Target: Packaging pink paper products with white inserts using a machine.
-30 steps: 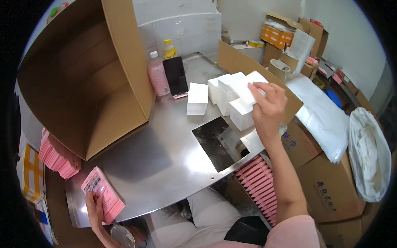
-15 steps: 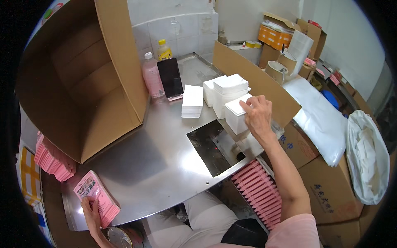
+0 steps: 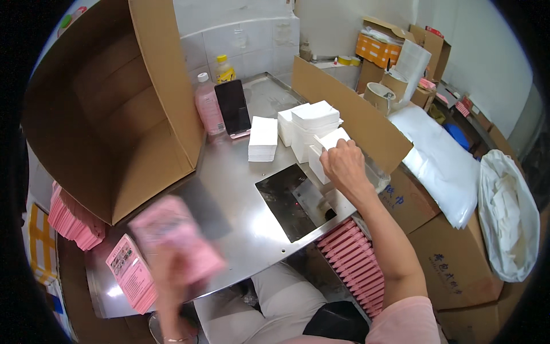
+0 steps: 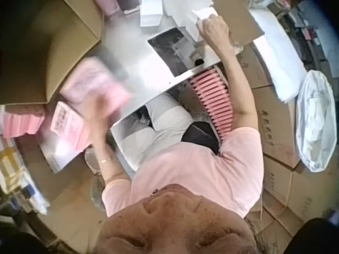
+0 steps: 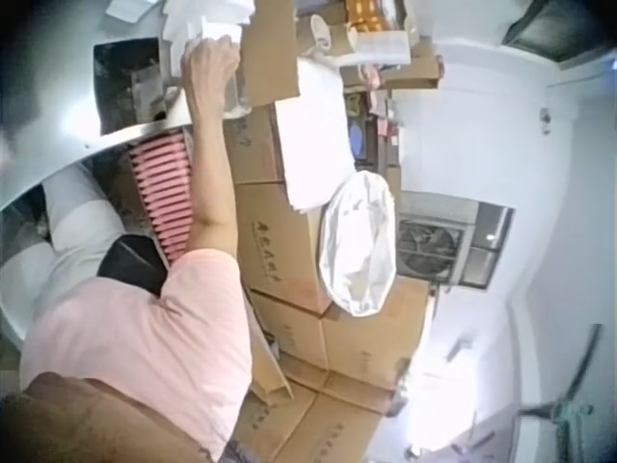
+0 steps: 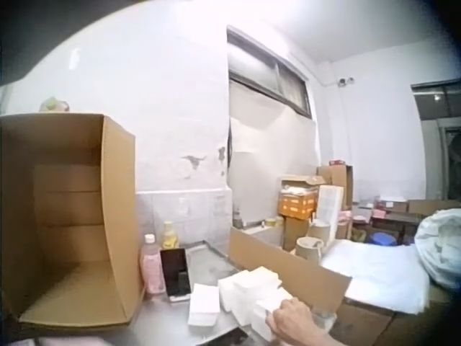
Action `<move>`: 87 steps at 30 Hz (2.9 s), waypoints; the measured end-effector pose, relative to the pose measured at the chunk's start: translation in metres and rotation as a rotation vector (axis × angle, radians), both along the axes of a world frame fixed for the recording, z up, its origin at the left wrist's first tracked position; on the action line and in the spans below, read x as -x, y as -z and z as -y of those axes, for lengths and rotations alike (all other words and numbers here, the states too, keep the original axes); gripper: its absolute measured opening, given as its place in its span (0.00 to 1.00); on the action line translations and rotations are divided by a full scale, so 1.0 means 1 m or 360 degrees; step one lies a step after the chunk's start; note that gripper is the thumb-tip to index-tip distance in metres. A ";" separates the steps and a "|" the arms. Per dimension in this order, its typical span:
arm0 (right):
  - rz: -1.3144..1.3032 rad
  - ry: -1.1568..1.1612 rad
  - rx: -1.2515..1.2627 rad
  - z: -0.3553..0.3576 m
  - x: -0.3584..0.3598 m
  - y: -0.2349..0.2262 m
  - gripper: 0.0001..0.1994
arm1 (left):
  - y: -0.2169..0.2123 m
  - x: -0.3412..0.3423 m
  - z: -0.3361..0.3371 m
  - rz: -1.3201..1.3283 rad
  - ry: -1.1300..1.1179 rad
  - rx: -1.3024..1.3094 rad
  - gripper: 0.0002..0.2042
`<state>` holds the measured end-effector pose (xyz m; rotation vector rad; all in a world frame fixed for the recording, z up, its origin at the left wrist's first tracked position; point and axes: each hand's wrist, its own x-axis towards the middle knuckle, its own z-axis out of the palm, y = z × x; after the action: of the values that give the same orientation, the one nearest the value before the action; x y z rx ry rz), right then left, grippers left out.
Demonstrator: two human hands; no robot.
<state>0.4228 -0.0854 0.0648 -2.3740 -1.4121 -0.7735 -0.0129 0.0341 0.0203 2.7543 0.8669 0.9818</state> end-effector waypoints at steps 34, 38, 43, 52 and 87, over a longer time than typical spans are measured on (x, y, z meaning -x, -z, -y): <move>0.0072 -0.1103 -0.0218 -0.014 0.149 0.059 0.18 | 0.008 -0.086 0.032 -0.0441 -0.0050 0.0118 0.36; 0.0394 -0.0022 -0.0329 -0.012 0.049 -0.002 0.09 | 0.001 -0.096 0.043 -0.0268 -0.0230 0.0063 0.26; 0.0091 -0.0106 -0.0177 -0.004 0.002 0.027 0.09 | 0.010 -0.101 0.039 -0.0168 -0.0140 -0.0124 0.24; -0.0131 -0.0157 -0.0437 -0.001 0.005 0.027 0.10 | 0.008 -0.100 0.044 -0.0196 -0.0027 -0.0038 0.24; 0.0076 -0.0020 -0.0291 0.002 0.009 0.040 0.07 | 0.001 0.063 -0.011 -0.0130 -0.0743 0.0159 0.09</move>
<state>0.4133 -0.0874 0.0246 -2.2200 -1.3126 -0.9198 -0.0762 0.0455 0.0198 2.5735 1.5741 0.8533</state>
